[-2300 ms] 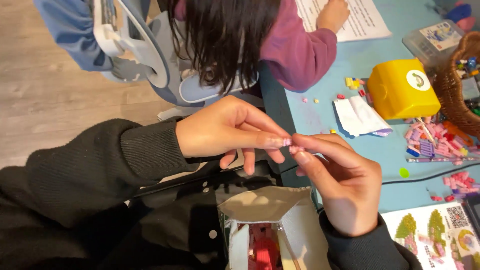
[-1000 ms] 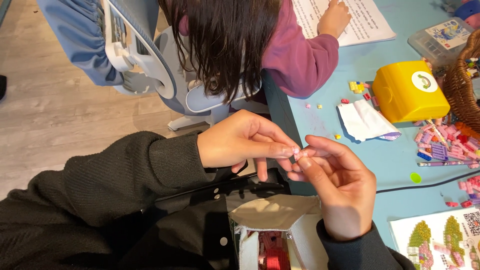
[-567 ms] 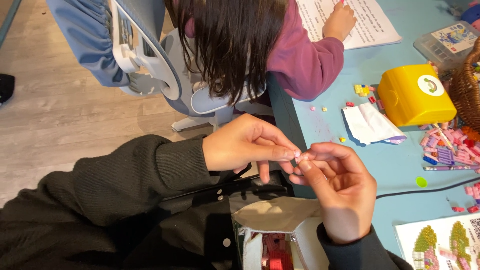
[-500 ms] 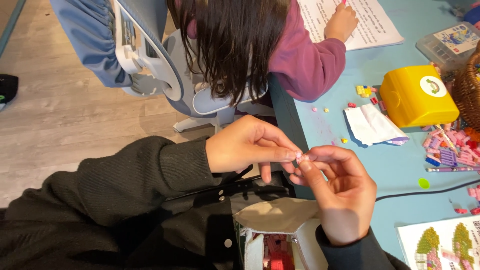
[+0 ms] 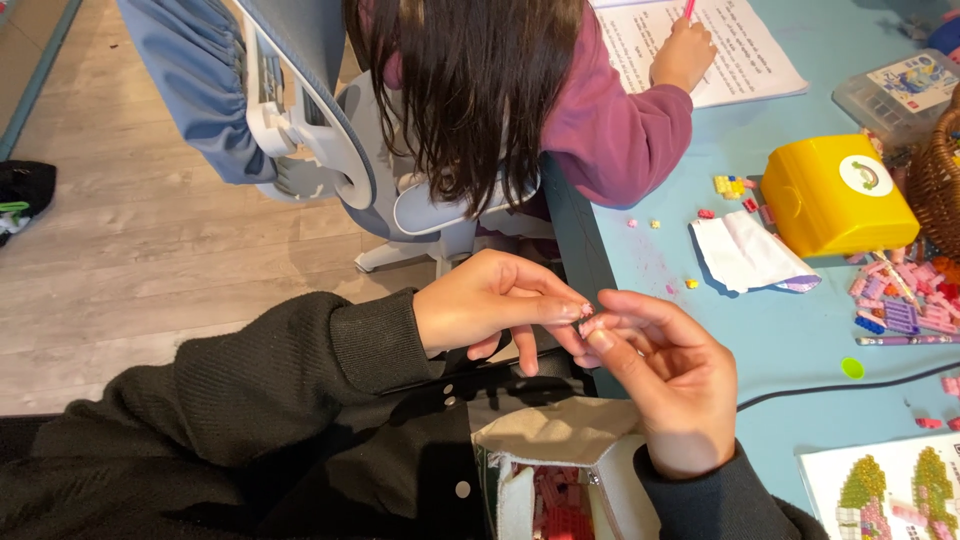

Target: Assembling a 3D nano-block puzzle by connecting small plastic pieces together.

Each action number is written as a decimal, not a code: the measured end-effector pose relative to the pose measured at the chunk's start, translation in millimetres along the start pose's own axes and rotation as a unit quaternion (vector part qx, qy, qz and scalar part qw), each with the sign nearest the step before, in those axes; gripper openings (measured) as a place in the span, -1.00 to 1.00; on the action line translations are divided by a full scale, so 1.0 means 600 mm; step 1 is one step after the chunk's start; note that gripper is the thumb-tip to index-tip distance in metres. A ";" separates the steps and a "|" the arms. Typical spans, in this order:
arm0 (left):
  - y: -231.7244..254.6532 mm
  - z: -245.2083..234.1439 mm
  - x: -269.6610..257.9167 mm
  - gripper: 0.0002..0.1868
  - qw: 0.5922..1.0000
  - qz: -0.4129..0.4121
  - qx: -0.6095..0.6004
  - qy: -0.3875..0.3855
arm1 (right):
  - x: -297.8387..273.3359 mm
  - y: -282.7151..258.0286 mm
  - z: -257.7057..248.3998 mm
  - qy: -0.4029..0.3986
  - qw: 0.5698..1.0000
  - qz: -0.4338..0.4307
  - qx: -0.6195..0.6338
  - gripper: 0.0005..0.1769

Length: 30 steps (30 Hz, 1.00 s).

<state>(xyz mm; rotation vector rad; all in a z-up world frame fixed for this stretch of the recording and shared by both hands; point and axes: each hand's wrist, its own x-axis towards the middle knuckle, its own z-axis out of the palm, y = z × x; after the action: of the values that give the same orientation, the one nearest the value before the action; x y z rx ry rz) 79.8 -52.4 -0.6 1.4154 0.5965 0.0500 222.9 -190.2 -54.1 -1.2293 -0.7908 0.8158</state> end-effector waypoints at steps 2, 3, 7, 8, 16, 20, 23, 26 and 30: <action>-0.003 -0.002 -0.003 -0.58 1.000 0.006 -0.005 0.011 | 0.000 -0.002 -0.004 -0.019 1.000 -0.012 -0.014 -0.64; -0.003 -0.005 -0.007 -0.57 1.000 0.010 -0.011 0.021 | 0.001 -0.003 -0.002 -0.036 0.999 -0.022 -0.027 -0.63; 0.004 -0.010 -0.029 -0.58 0.999 0.008 -0.029 0.044 | 0.005 -0.017 0.009 -0.001 0.998 0.032 -0.055 -0.64; 0.007 -0.013 -0.035 -0.57 0.999 0.004 -0.024 0.046 | 0.006 -0.017 0.011 0.015 0.997 0.038 -0.068 -0.67; -0.006 -0.007 -0.041 -0.64 0.998 0.040 -0.037 0.010 | -0.002 -0.005 0.003 0.073 0.992 0.076 -0.074 -0.77; -0.008 0.007 -0.034 -0.60 0.997 0.044 -0.026 -0.049 | -0.005 -0.013 0.001 0.104 0.977 0.051 -0.177 -0.88; -0.014 0.005 -0.029 -0.61 0.993 0.070 -0.037 -0.090 | 0.013 -0.032 -0.013 0.128 0.951 0.093 -0.264 -0.72; -0.005 0.004 -0.023 -0.64 0.990 0.078 -0.046 -0.107 | 0.050 0.017 -0.110 0.138 0.943 0.140 -0.269 -0.56; 0.011 0.031 0.020 -0.64 0.987 0.084 0.007 -0.134 | 0.040 0.318 -0.581 0.137 0.967 0.145 -0.158 -0.50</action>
<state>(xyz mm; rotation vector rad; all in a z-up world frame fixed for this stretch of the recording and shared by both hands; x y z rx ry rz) 99.9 -63.4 1.7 1.4533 0.2564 -0.0107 516.7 -308.1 -295.6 -1.7312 -0.5324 0.7490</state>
